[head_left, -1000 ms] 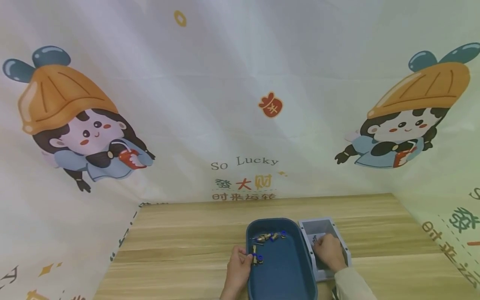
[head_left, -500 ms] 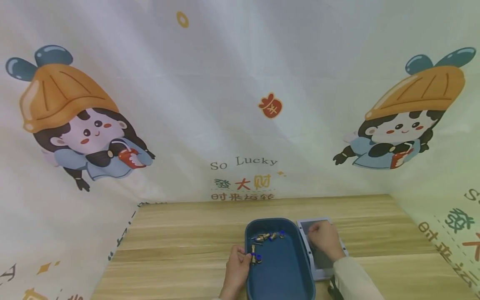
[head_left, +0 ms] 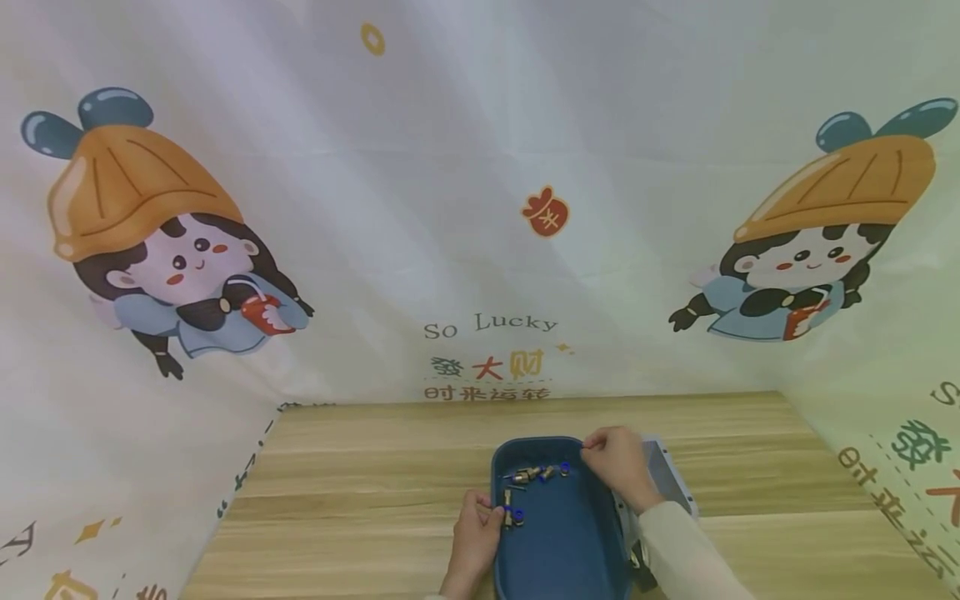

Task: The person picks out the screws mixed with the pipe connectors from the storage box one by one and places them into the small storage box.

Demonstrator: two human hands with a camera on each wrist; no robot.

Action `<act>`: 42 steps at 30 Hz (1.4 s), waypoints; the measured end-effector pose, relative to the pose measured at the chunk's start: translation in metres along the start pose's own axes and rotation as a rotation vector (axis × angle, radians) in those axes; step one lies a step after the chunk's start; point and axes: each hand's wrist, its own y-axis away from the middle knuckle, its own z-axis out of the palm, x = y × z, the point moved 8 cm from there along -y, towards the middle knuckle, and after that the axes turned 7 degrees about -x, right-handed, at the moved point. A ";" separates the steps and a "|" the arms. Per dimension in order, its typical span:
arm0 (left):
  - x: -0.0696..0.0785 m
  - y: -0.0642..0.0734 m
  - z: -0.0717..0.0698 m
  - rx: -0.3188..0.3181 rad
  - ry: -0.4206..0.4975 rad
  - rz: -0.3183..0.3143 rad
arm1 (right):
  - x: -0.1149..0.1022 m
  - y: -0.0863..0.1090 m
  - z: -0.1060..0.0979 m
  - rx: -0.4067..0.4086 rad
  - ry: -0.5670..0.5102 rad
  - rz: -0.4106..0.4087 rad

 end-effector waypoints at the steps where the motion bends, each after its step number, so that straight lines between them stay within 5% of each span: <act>1: 0.000 0.000 0.000 0.000 -0.001 0.001 | -0.003 0.000 0.005 -0.005 -0.002 -0.006; 11: -0.003 0.000 -0.003 -0.001 0.002 0.012 | -0.017 -0.003 0.050 -0.044 0.005 -0.041; 19: -0.003 0.001 -0.001 -0.012 0.014 0.001 | -0.012 0.000 0.074 -0.073 -0.009 0.013; 33: -0.001 0.002 -0.002 -0.016 0.014 0.003 | 0.001 0.003 0.104 -0.115 -0.021 -0.019; 42: 0.000 0.002 -0.002 -0.028 -0.017 -0.008 | 0.006 0.002 0.113 -0.055 -0.046 -0.045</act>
